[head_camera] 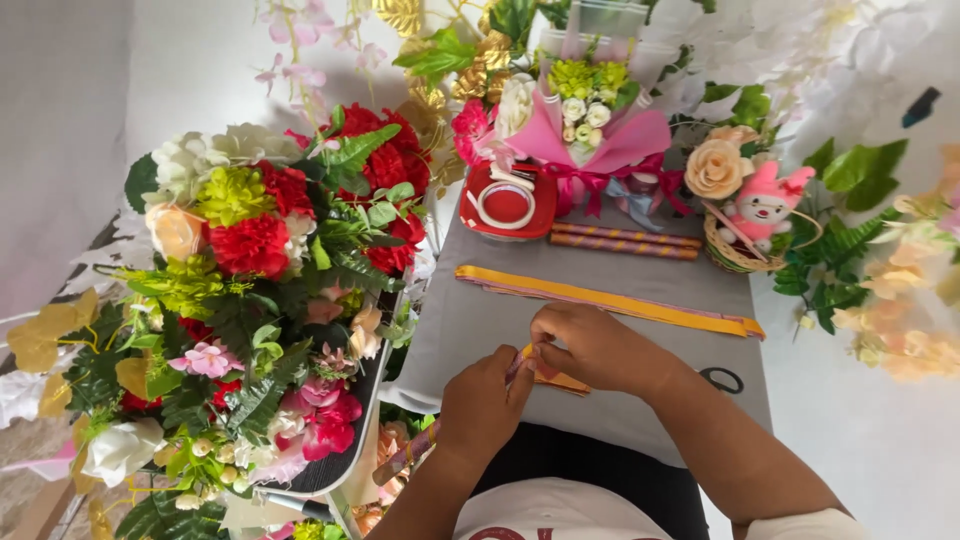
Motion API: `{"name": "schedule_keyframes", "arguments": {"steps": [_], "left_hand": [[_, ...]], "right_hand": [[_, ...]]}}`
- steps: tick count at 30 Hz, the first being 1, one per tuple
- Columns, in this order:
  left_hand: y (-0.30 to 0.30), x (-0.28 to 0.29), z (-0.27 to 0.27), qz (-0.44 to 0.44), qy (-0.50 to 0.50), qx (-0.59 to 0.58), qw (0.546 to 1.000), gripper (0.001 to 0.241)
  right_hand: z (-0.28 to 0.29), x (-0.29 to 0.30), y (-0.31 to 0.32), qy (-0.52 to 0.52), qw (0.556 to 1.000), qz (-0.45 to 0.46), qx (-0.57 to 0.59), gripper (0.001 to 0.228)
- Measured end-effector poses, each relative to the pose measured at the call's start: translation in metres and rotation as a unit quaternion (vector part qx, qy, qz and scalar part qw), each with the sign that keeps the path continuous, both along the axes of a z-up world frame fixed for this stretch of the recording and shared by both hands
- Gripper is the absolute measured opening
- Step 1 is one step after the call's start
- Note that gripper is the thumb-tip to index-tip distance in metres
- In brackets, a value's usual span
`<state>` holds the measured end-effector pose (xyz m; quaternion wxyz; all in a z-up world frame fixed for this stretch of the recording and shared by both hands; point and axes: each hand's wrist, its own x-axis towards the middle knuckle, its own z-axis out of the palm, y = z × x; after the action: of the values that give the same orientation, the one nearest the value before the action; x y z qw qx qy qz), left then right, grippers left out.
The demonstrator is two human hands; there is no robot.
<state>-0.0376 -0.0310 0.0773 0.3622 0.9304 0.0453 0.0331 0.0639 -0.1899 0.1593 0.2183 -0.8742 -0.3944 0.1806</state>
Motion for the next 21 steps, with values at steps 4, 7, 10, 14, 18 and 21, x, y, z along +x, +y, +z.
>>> {"name": "schedule_keyframes", "arguments": {"steps": [4, 7, 10, 14, 18, 21], "left_hand": [[-0.015, -0.006, -0.003, -0.012, -0.038, 0.031, 0.999, 0.027], [-0.027, -0.011, -0.003, -0.037, -0.041, 0.062, 0.997, 0.03], [-0.036, -0.013, 0.004, -0.059, -0.036, 0.014, 0.997, 0.031], [-0.034, -0.006, 0.016, -0.035, 0.019, -0.123, 0.992, 0.032], [-0.026, -0.003, 0.001, -0.089, 0.054, -0.327, 0.939, 0.033], [-0.024, -0.008, 0.006, -0.133, 0.106, -0.473, 0.865, 0.025]], "right_hand": [[-0.017, -0.013, -0.019, 0.054, 0.992, -0.094, 0.069, 0.011], [-0.057, -0.015, -0.036, 0.174, 0.945, -0.173, 0.214, 0.013], [-0.092, -0.022, -0.05, 0.325, 0.831, -0.216, 0.397, 0.016], [-0.108, -0.035, -0.068, 0.302, 0.804, -0.157, 0.488, 0.037], [-0.088, -0.048, -0.075, 0.178, 0.874, -0.271, 0.362, 0.019], [-0.068, -0.054, -0.073, 0.118, 0.893, -0.246, 0.357, 0.01]]}}
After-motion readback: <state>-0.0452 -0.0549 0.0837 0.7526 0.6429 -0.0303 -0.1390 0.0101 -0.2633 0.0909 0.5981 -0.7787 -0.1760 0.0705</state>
